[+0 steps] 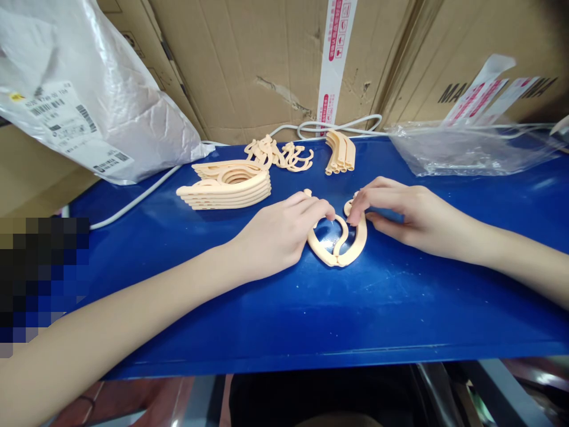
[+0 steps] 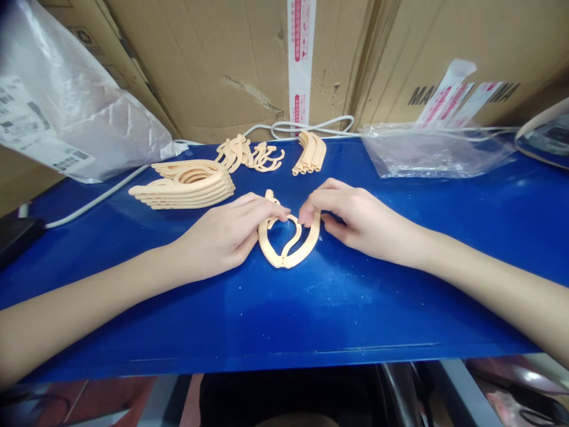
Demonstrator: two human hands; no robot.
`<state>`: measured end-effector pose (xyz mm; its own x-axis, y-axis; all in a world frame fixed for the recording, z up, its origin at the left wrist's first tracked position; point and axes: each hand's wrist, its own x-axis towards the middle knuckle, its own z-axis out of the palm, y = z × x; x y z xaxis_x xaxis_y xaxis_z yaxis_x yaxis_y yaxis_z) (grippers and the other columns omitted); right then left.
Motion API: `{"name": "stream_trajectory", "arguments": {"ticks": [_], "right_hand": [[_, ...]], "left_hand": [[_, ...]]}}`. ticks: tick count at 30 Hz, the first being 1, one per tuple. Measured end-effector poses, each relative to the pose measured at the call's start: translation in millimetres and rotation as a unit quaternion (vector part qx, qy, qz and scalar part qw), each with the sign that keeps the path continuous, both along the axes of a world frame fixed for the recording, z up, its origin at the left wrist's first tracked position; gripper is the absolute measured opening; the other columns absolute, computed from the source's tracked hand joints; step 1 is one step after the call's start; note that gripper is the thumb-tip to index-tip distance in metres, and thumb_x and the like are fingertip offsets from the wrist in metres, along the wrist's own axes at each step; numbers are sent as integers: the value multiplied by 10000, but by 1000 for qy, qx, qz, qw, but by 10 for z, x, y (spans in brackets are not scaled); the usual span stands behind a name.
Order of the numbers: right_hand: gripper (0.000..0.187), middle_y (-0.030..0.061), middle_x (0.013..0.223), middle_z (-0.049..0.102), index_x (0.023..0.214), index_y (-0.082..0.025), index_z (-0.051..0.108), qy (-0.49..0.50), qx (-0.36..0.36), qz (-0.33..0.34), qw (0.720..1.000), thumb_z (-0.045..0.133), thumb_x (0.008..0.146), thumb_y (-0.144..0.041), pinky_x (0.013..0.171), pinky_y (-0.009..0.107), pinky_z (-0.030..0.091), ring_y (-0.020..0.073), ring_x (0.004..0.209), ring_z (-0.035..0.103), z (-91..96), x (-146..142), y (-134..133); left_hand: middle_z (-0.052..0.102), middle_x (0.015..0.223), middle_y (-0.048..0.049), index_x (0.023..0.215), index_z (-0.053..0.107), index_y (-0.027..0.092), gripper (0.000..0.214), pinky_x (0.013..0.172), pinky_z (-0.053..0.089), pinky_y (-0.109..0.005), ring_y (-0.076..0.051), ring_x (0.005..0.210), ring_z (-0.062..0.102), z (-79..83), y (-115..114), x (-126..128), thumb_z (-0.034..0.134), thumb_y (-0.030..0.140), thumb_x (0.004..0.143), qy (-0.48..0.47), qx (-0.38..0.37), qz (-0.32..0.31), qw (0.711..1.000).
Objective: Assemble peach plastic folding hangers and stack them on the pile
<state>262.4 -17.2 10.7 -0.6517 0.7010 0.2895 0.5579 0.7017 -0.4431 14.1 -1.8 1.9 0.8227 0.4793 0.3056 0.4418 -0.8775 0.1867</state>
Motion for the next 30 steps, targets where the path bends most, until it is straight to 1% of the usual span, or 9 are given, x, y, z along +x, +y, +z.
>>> {"name": "stream_trajectory", "arguments": {"ticks": [4, 8, 12, 14, 18, 21, 26, 28, 30], "right_hand": [[175, 51, 950, 658, 977, -231, 633, -2, 26, 0, 1000, 510, 864, -177, 833, 393, 471, 234, 962, 587, 1, -3, 23], [182, 73, 1061, 642, 1025, -237, 638, -15, 56, -33, 998, 519, 887, -242, 893, 426, 459, 255, 1040, 580, -2, 12, 33], [172, 64, 1010, 685, 1004, -216, 645, -41, 75, -103, 991, 538, 901, -302, 793, 391, 486, 245, 926, 635, 2, 45, 15], [194, 51, 973, 711, 1008, -210, 653, -55, 79, -119, 988, 514, 926, -317, 745, 369, 486, 231, 861, 654, 17, 47, -6], [244, 57, 998, 711, 1046, -198, 658, -68, 88, -80, 991, 453, 964, -302, 808, 374, 474, 225, 900, 649, 46, 21, -35], [251, 66, 1068, 691, 1118, -196, 637, -49, 45, -38, 997, 469, 959, -294, 873, 369, 462, 221, 1004, 625, 40, 0, -38], [270, 73, 1240, 618, 1197, -219, 583, -31, -44, 57, 997, 476, 951, -248, 939, 348, 445, 207, 1137, 572, 2, -46, -63], [272, 62, 1246, 608, 1208, -238, 567, -19, -78, 64, 995, 471, 953, -237, 923, 334, 455, 196, 1115, 582, -11, -68, -82], [263, 56, 1235, 608, 1197, -247, 567, 0, -93, 50, 994, 491, 945, -251, 900, 331, 465, 197, 1083, 595, -16, -88, -95]], "left_hand": [[594, 1238, -71, 1196, 483, 170, 352, 983, 447, -355, -212, 1165, 532, -14, 4, 1, 402, 50, 875, -17, -15, -24, 999], [565, 1284, -85, 1236, 461, 160, 386, 1020, 416, -367, -224, 1207, 509, -10, -11, 2, 439, 64, 863, -21, -24, -33, 999], [549, 1301, -107, 1229, 471, 138, 381, 1016, 413, -369, -225, 1174, 518, 4, -23, 10, 460, 74, 854, -26, -22, -28, 999], [535, 1323, -115, 1234, 474, 133, 378, 1031, 402, -380, -232, 1200, 498, 10, -25, 9, 481, 95, 858, -32, -16, -25, 999], [502, 1379, -120, 1283, 461, 128, 414, 1096, 356, -383, -231, 1304, 426, 6, -23, -2, 525, 151, 875, -43, -14, -37, 998], [480, 1419, -133, 1307, 463, 130, 445, 1128, 328, -399, -239, 1352, 389, -10, -12, -6, 568, 300, 909, -41, -21, -38, 998], [420, 1482, -169, 1379, 404, 117, 701, 1137, 314, -440, -271, 1395, 359, -46, 9, 12, 608, 548, 864, -26, -42, -29, 998], [423, 1478, -186, 1402, 370, 106, 815, 1113, 339, -457, -296, 1371, 395, -54, 8, 20, 626, 613, 819, -16, -55, -21, 998], [442, 1462, -192, 1417, 346, 103, 898, 1074, 379, -456, -310, 1325, 449, -55, 2, 22, 651, 650, 775, -7, -70, -11, 997]]}}
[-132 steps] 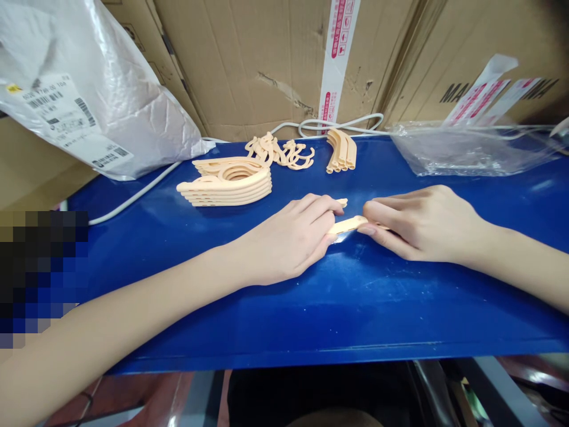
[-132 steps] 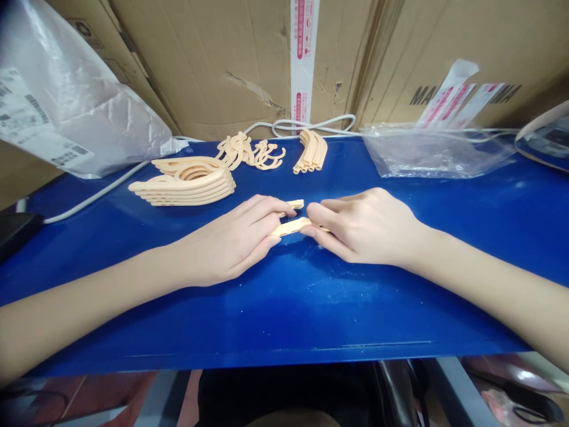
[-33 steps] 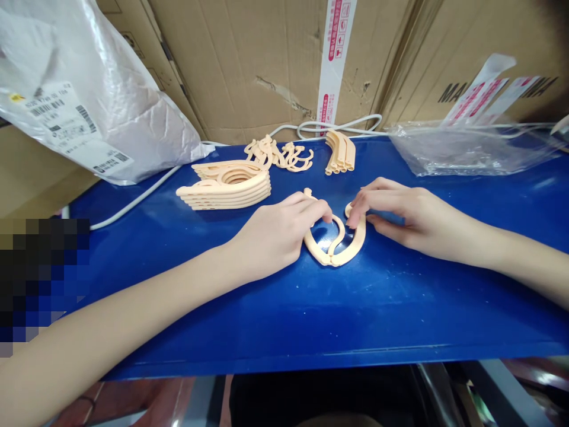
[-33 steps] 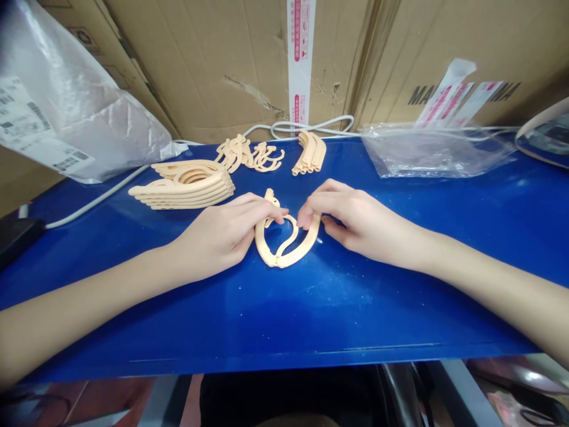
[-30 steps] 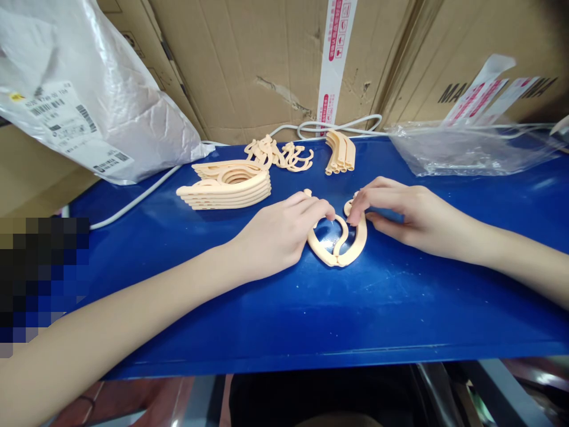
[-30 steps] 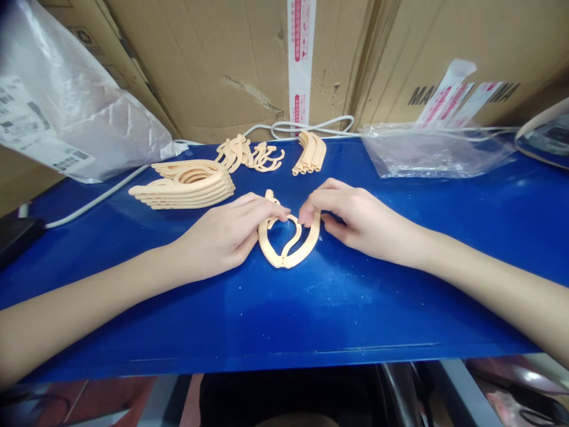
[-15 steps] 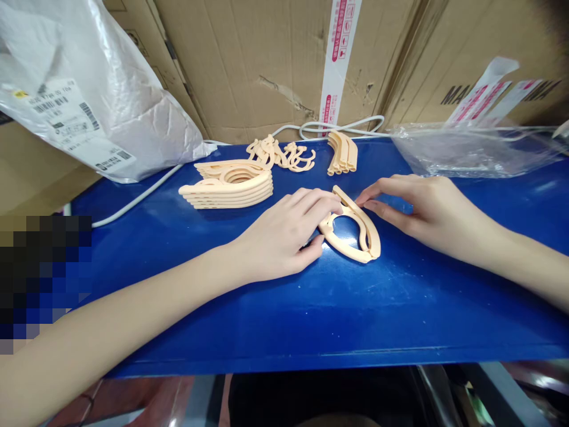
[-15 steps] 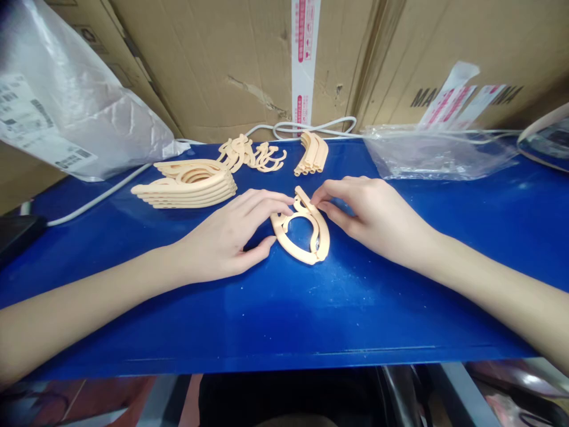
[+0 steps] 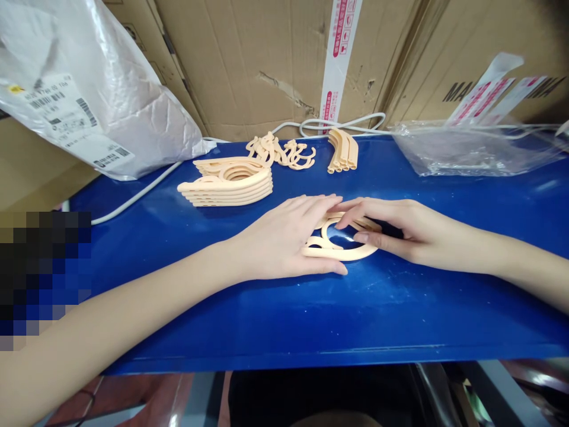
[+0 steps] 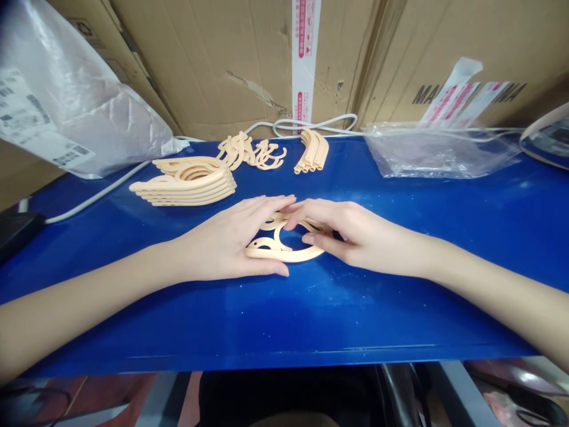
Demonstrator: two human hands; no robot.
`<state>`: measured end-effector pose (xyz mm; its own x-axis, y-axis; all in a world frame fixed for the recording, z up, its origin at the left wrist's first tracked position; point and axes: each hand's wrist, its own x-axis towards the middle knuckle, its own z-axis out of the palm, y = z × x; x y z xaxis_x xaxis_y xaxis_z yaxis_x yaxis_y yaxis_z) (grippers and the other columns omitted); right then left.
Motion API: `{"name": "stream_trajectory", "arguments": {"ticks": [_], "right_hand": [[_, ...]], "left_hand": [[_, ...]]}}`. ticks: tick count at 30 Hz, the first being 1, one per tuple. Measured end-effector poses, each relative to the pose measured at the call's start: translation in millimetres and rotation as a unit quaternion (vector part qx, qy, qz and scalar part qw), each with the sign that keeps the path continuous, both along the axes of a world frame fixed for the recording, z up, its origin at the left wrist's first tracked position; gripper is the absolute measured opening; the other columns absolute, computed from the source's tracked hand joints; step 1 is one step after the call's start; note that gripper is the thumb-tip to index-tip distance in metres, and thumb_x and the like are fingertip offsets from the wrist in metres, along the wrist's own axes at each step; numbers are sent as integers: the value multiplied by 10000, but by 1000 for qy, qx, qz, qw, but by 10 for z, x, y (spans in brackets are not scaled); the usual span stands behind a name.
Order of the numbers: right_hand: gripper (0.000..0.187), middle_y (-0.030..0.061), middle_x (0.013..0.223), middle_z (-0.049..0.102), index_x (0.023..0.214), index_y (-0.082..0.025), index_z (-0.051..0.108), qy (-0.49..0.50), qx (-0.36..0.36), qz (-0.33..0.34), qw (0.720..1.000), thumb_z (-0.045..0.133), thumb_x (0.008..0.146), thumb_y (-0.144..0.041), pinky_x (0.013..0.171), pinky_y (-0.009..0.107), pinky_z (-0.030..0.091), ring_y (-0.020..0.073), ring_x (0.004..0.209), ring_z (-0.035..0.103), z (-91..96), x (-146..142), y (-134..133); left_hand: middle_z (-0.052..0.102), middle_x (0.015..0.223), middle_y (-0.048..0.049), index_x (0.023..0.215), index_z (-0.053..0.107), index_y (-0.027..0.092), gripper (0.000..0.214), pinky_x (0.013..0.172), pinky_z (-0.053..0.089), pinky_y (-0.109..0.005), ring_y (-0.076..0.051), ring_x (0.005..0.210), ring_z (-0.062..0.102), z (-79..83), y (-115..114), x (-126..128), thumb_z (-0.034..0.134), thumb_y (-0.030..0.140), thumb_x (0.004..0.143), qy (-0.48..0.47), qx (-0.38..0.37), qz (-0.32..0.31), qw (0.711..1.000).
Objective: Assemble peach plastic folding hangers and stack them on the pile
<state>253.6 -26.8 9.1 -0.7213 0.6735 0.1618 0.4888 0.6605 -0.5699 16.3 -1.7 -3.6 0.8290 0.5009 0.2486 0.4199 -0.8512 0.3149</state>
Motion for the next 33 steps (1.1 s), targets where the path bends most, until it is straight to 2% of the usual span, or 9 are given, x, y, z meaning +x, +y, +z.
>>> {"name": "stream_trajectory", "arguments": {"ticks": [4, 8, 10, 12, 17, 19, 23, 33], "right_hand": [[244, 59, 1132, 634, 1118, -233, 604, 23, 23, -68, 997, 563, 909, -351, 864, 356, 464, 223, 1015, 597, 12, -1, 10], [298, 43, 939, 652, 1047, -212, 629, 16, 49, -171, 984, 572, 887, -457, 703, 336, 446, 193, 801, 585, 39, 58, 52], [331, 31, 847, 639, 1023, -212, 653, -2, 43, -209, 977, 571, 876, -496, 636, 323, 406, 177, 717, 550, 52, 85, 68], [344, 21, 782, 624, 966, -217, 682, -1, 5, -231, 973, 577, 862, -527, 609, 313, 370, 166, 676, 520, 63, 95, 74], [355, -13, 683, 553, 795, -202, 684, 99, -196, -210, 953, 643, 807, -554, 564, 283, 294, 120, 617, 447, 102, 73, 54], [347, -25, 640, 505, 743, -183, 669, 130, -241, -204, 940, 666, 802, -524, 540, 275, 248, 95, 579, 383, 114, 71, 48], [353, -50, 553, 391, 655, -159, 620, 151, -281, -204, 925, 682, 809, -470, 491, 274, 165, 76, 532, 265, 99, 86, 64], [360, -46, 586, 363, 643, -167, 560, 175, -305, -176, 920, 635, 860, -444, 470, 267, 169, 82, 539, 249, 84, 98, 69]], "left_hand": [[516, 1389, -165, 1398, 367, 117, 830, 1010, 433, -426, -293, 1222, 525, 19, -15, -3, 647, 619, 799, 5, 3, 12, 1000], [572, 1271, -132, 1313, 438, 123, 701, 962, 465, -413, -274, 1136, 563, 41, -27, 0, 671, 553, 811, 0, 12, 17, 1000], [563, 1268, -119, 1303, 432, 143, 685, 940, 481, -408, -266, 1125, 569, 50, -31, 2, 691, 529, 800, -13, 12, 18, 1000], [549, 1279, -116, 1310, 416, 157, 673, 931, 487, -401, -259, 1130, 569, 57, -35, 3, 704, 491, 802, -32, 28, 17, 999], [533, 1308, -143, 1315, 409, 122, 687, 977, 462, -389, -253, 1194, 530, 72, -44, 3, 728, 445, 799, -68, 88, 2, 994], [529, 1318, -152, 1318, 411, 111, 703, 981, 459, -395, -257, 1204, 522, 74, -47, 4, 724, 468, 799, -65, 99, -1, 993], [529, 1328, -159, 1326, 413, 114, 736, 984, 462, -413, -272, 1203, 525, 68, -38, 8, 718, 517, 790, -59, 107, -4, 993], [528, 1318, -162, 1331, 421, 134, 763, 1000, 472, -436, -284, 1219, 524, 65, -24, 5, 724, 547, 765, -84, 84, -15, 993]]}}
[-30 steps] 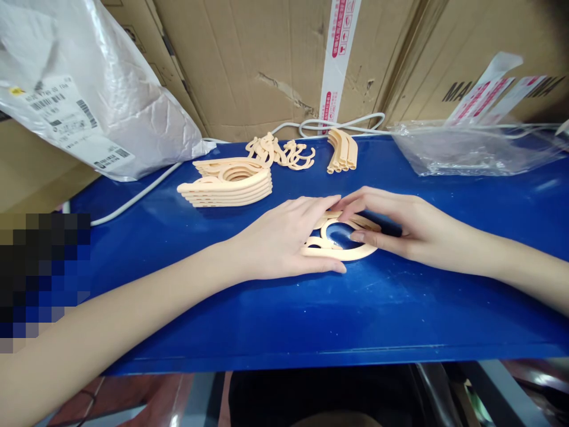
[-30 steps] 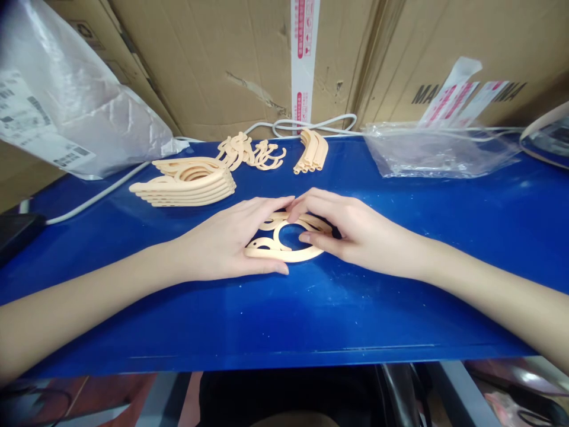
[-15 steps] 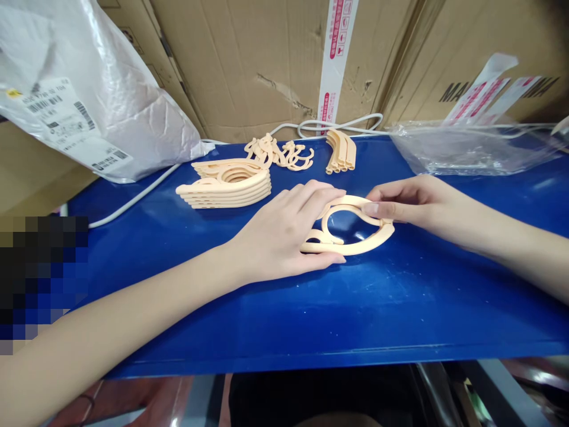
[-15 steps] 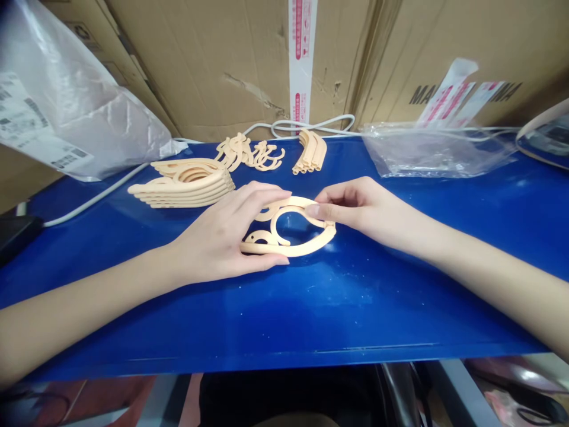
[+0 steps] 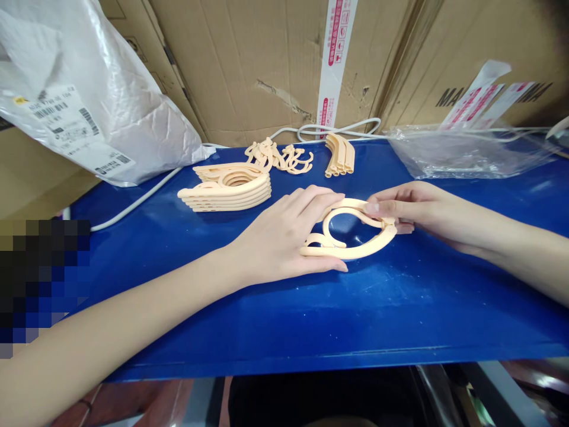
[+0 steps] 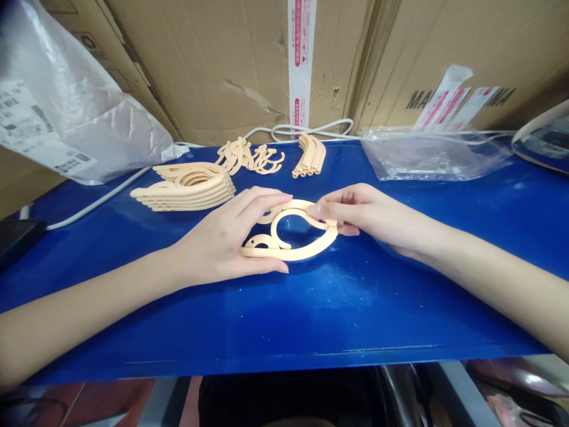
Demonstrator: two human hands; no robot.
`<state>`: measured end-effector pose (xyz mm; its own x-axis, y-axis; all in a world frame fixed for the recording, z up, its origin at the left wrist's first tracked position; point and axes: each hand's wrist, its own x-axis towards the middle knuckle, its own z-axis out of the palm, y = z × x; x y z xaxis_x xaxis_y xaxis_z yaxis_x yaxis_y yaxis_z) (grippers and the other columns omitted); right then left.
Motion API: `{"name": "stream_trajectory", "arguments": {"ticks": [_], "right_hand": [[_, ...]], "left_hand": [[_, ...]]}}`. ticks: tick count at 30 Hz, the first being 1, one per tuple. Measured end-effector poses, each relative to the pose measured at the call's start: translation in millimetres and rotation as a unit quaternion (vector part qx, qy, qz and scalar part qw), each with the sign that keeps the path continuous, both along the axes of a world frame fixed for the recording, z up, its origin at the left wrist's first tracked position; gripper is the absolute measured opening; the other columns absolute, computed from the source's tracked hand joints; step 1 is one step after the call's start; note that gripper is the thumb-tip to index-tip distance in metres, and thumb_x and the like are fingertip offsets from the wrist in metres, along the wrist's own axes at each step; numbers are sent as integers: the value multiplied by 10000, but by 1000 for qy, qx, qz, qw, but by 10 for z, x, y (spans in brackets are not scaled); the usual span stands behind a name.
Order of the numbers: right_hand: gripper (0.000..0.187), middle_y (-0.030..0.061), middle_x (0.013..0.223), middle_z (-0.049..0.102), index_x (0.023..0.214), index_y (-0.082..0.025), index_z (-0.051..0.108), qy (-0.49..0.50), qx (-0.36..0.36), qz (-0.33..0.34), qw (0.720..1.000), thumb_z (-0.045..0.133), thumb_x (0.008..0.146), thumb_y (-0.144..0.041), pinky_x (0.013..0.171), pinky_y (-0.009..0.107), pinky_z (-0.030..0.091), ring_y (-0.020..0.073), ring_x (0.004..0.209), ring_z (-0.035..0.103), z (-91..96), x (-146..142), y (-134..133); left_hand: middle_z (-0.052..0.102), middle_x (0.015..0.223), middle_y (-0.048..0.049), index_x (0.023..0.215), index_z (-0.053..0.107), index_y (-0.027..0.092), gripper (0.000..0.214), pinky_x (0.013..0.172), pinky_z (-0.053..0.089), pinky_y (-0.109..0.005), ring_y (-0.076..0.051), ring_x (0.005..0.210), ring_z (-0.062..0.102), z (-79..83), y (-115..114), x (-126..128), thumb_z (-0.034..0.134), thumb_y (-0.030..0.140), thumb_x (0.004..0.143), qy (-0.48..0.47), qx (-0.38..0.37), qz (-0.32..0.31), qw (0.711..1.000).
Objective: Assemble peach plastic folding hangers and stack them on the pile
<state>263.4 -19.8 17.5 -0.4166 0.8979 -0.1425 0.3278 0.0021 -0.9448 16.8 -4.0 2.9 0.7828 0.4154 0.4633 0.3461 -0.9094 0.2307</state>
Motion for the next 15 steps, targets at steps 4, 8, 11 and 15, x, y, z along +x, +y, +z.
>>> {"name": "stream_trajectory", "arguments": {"ticks": [4, 8, 11, 15], "right_hand": [[366, -42, 577, 358, 645, -180, 543, -23, 14, 18, 999, 627, 865, -461, 475, 269, 182, 88, 532, 272, 19, -14, -4], [340, -41, 599, 374, 679, -188, 586, -41, 23, 33, 998, 651, 842, -479, 474, 267, 180, 86, 528, 278, 39, -27, -19], [320, -46, 573, 387, 713, -185, 636, -36, 5, 44, 998, 662, 833, -481, 460, 266, 150, 80, 507, 264, 42, -30, -24], [318, -56, 536, 366, 718, -162, 651, -8, -13, 42, 999, 663, 844, -454, 465, 268, 133, 69, 497, 256, 30, -35, -18]], "left_hand": [[528, 1322, -161, 1338, 411, 142, 752, 1008, 464, -446, -279, 1216, 522, 9, -8, -5, 737, 514, 771, 2, 0, 1, 1000], [533, 1322, -163, 1342, 416, 140, 736, 1019, 449, -465, -290, 1215, 516, 25, -19, -7, 741, 484, 779, -3, 27, -4, 1000], [526, 1336, -165, 1348, 417, 135, 715, 1032, 433, -470, -295, 1237, 499, 36, -25, -8, 726, 471, 798, 0, 31, 0, 1000], [514, 1355, -158, 1372, 404, 154, 767, 1039, 421, -482, -304, 1252, 485, 28, -19, -9, 734, 506, 776, 2, 11, 1, 1000]]}}
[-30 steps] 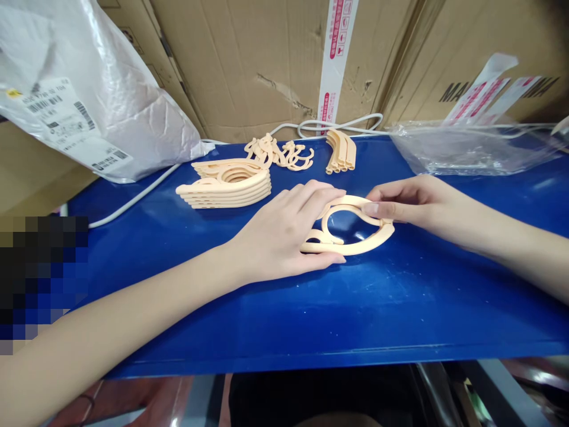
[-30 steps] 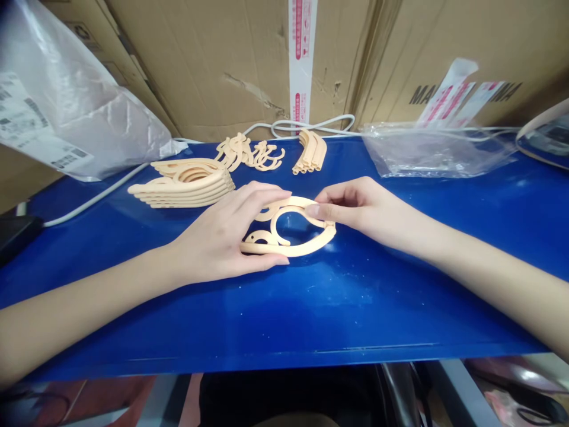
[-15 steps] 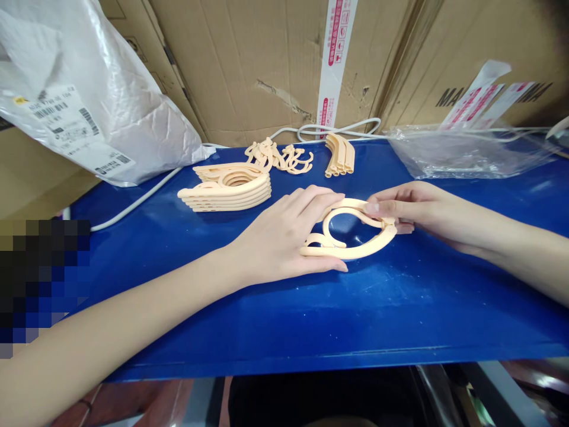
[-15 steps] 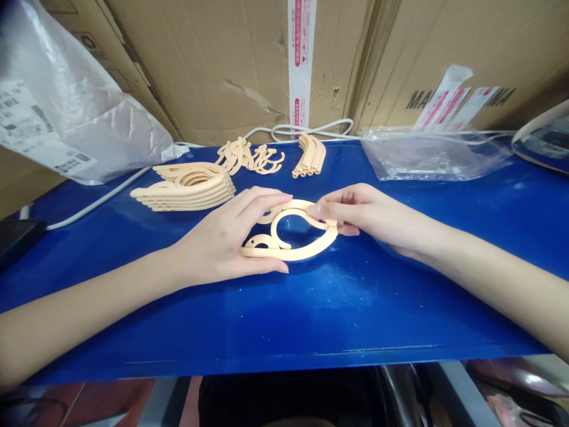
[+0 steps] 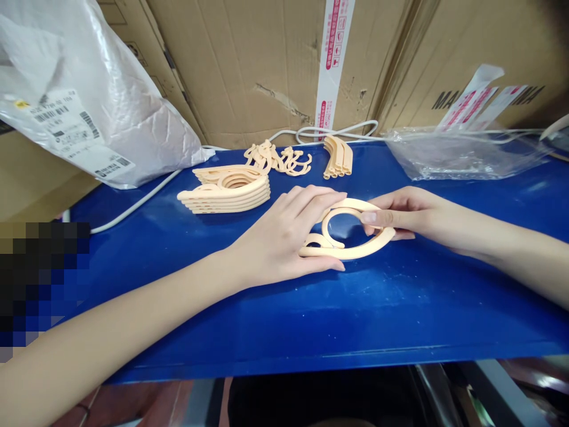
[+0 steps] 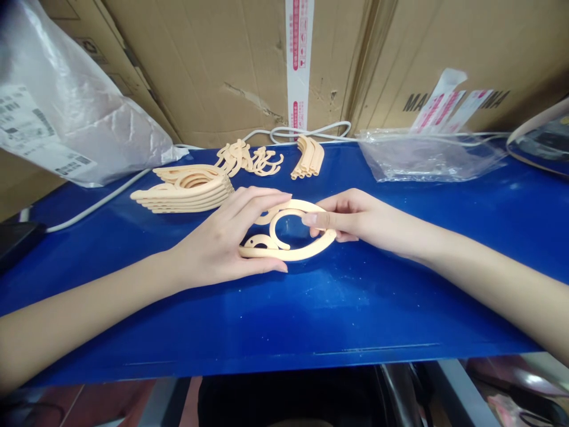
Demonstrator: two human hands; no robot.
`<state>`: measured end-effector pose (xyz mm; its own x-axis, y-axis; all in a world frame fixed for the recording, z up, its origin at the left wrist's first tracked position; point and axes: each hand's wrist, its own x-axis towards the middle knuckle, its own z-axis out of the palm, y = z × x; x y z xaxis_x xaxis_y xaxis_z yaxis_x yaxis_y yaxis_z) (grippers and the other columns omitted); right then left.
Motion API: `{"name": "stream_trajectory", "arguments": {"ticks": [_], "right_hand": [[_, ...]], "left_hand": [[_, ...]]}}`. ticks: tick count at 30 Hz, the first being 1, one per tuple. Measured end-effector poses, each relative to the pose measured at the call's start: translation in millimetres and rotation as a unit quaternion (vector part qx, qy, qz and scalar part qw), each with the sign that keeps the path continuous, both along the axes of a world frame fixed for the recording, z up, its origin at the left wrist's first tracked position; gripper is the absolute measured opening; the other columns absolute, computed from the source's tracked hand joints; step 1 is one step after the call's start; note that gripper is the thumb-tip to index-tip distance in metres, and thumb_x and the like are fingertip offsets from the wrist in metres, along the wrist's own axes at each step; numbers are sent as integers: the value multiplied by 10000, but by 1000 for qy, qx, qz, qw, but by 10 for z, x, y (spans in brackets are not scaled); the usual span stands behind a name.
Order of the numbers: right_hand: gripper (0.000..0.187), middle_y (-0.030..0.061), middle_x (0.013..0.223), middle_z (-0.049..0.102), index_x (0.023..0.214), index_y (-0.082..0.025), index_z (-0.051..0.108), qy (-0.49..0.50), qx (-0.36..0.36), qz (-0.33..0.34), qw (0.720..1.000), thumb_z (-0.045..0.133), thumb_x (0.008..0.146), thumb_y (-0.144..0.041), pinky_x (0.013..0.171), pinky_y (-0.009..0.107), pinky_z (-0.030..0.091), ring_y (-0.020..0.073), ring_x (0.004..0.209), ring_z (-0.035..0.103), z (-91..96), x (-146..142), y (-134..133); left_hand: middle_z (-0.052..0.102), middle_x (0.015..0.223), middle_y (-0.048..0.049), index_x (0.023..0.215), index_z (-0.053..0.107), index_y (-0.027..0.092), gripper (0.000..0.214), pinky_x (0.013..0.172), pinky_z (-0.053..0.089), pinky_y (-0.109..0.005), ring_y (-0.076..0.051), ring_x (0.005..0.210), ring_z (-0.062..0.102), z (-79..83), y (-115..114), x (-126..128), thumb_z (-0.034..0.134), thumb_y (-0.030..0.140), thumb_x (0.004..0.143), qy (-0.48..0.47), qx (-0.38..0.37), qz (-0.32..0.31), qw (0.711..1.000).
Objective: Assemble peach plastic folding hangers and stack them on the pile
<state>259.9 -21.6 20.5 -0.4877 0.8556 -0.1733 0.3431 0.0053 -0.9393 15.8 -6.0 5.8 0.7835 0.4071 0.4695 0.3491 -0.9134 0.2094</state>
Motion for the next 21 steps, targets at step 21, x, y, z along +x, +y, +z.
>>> {"name": "stream_trajectory", "arguments": {"ticks": [21], "right_hand": [[313, -55, 524, 370, 682, -136, 678, 73, -66, -17, 995, 694, 819, -417, 417, 250, 94, 51, 471, 217, -33, -5, -13]], "left_hand": [[509, 1366, -165, 1383, 404, 175, 840, 1042, 408, -504, -322, 1268, 475, -19, 25, -5, 709, 611, 733, -3, -10, -21, 1000]]}}
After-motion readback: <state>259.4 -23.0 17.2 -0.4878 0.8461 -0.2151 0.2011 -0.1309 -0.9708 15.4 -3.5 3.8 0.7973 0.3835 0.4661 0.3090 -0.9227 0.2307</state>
